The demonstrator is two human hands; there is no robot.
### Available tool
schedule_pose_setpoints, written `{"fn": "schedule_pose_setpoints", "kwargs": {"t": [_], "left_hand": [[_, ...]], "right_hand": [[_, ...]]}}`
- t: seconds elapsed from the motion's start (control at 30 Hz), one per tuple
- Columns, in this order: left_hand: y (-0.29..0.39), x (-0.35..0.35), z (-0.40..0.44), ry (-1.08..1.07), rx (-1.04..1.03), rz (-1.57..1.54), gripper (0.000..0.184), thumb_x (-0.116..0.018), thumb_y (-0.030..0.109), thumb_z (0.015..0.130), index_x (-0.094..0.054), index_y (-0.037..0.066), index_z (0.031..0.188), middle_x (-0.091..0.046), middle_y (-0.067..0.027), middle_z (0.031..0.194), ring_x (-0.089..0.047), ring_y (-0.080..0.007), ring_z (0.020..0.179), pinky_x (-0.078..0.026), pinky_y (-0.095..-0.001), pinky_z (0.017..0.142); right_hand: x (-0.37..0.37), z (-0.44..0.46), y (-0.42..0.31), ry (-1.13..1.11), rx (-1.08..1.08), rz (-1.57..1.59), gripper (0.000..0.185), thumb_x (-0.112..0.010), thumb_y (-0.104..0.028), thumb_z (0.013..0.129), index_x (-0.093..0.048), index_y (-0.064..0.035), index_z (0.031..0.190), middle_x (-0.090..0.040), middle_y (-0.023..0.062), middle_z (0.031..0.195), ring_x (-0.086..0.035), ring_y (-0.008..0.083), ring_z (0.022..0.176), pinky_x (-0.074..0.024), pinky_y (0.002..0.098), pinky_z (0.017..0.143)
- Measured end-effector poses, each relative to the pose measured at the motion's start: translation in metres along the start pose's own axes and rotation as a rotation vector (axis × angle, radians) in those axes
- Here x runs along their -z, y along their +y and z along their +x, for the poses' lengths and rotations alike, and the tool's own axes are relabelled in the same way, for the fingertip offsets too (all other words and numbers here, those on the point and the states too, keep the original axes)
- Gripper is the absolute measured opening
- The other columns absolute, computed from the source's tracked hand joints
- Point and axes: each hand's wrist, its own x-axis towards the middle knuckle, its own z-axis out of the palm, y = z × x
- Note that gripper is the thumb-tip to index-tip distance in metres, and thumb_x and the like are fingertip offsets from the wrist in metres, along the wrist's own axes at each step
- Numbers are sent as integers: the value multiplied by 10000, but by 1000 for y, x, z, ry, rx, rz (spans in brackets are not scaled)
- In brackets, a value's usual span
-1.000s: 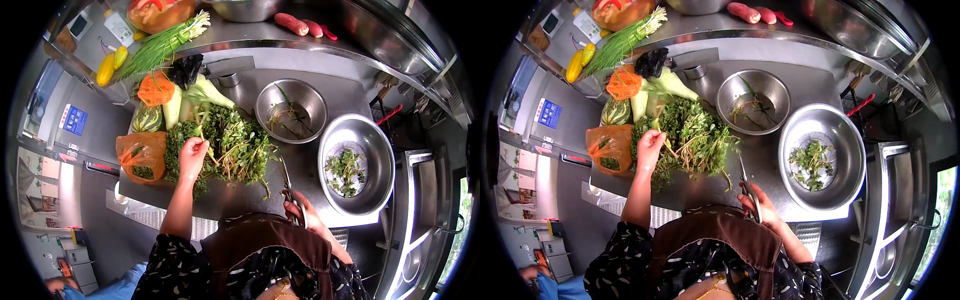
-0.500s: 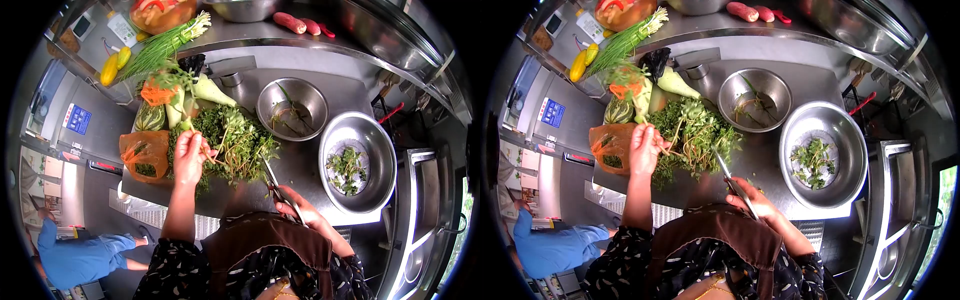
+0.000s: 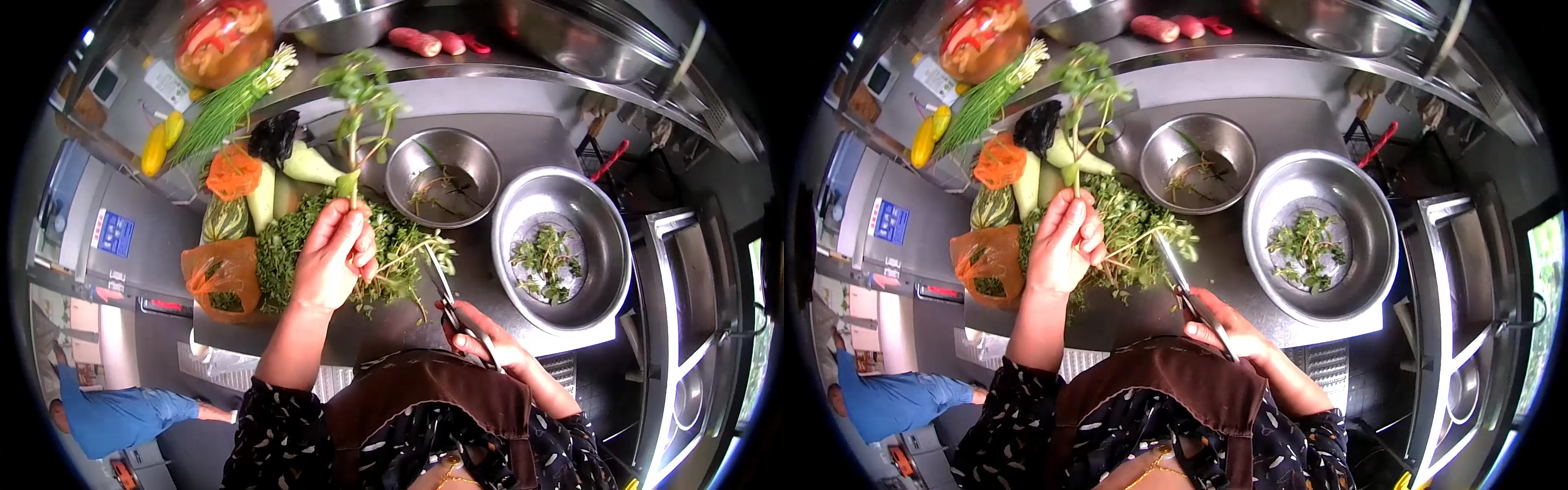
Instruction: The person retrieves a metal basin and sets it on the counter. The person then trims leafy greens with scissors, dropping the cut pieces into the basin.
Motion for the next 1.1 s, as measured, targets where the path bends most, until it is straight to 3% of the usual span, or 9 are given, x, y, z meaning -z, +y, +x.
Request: {"fn": "schedule_pose_setpoints", "kwargs": {"t": [0.17, 0.2, 0.27, 0.47, 0.67, 0.87, 1.0, 1.03, 1.1], "left_hand": [[-8, -62, 45, -271, 68, 41, 151, -430, 189, 1010, -509, 97, 1102, -418, 9, 725, -412, -79, 594, -399, -228, 488], [-16, -73, 55, -320, 102, 33, 149, -437, 191, 1008, -511, 99, 1099, -416, 10, 723, -412, -79, 592, -395, -227, 487], [-35, -96, 77, -394, 171, -10, 142, -454, 197, 1003, -520, 102, 1084, -406, 13, 715, -398, -78, 583, -362, -220, 487], [-99, -149, 128, -577, 302, -51, 120, -478, 192, 994, -535, 97, 1038, -392, 25, 690, -369, -64, 559, -324, -201, 484], [-148, -183, 154, -530, 329, 68, 129, -518, 219, 980, -523, 94, 1015, -395, 32, 653, -351, -46, 518, -292, -195, 432], [-172, -193, 158, -554, 320, 150, 106, -499, 185, 985, -530, 87, 1012, -394, 25, 664, -340, -52, 518, -308, -200, 432], [-173, -197, 152, -554, 315, 227, 105, -501, 184, 983, -528, 86, 1012, -384, 29, 654, -334, -51, 509, -304, -199, 432], [-173, -197, 152, -549, 321, 226, 104, -501, 184, 983, -529, 87, 1011, -381, 30, 653, -335, -51, 510, -303, -199, 432], [-173, -197, 151, -541, 327, 228, 103, -501, 184, 983, -530, 88, 1010, -378, 31, 653, -336, -51, 510, -302, -199, 431]], "right_hand": [[11, -26, -10, 168, 191, 31, 838, -725, -445, 799, -314, -40, 1406, -473, -13, 952, -451, 90, 856, -380, 221, 759], [15, -33, -13, 202, 211, 68, 687, -707, -334, 849, -354, -69, 1375, -473, -8, 947, -460, 87, 888, -385, 219, 793], [26, -43, -10, 293, 278, 57, 671, -696, -324, 860, -358, -62, 1377, -471, -8, 942, -458, 92, 885, -380, 220, 803], [54, -76, 3, 610, 302, 96, 680, -616, -378, 903, -324, -6, 1391, -491, 26, 826, -497, 124, 655, -415, 258, 562], [59, -105, 20, 767, 207, 231, 618, -616, -426, 899, -399, -59, 1347, -486, 2, 664, -504, 104, 582, -415, 253, 528], [63, -111, 35, 785, 216, 228, 604, -607, -421, 906, -398, -69, 1351, -483, 0, 675, -506, 99, 607, -411, 249, 538], [77, -111, 25, 762, 145, 155, 641, -557, -416, 931, -331, 6, 1357, -469, 24, 737, -491, 115, 594, -423, 251, 504], [77, -108, 28, 790, 169, 245, 554, -613, -432, 901, -445, -93, 1306, -475, -17, 642, -484, 84, 565, -389, 230, 505], [80, -103, 34, 805, 175, 271, 517, -614, -424, 902, -473, -87, 1268, -474, -19, 635, -469, 79, 537, -379, 225, 485]]}}
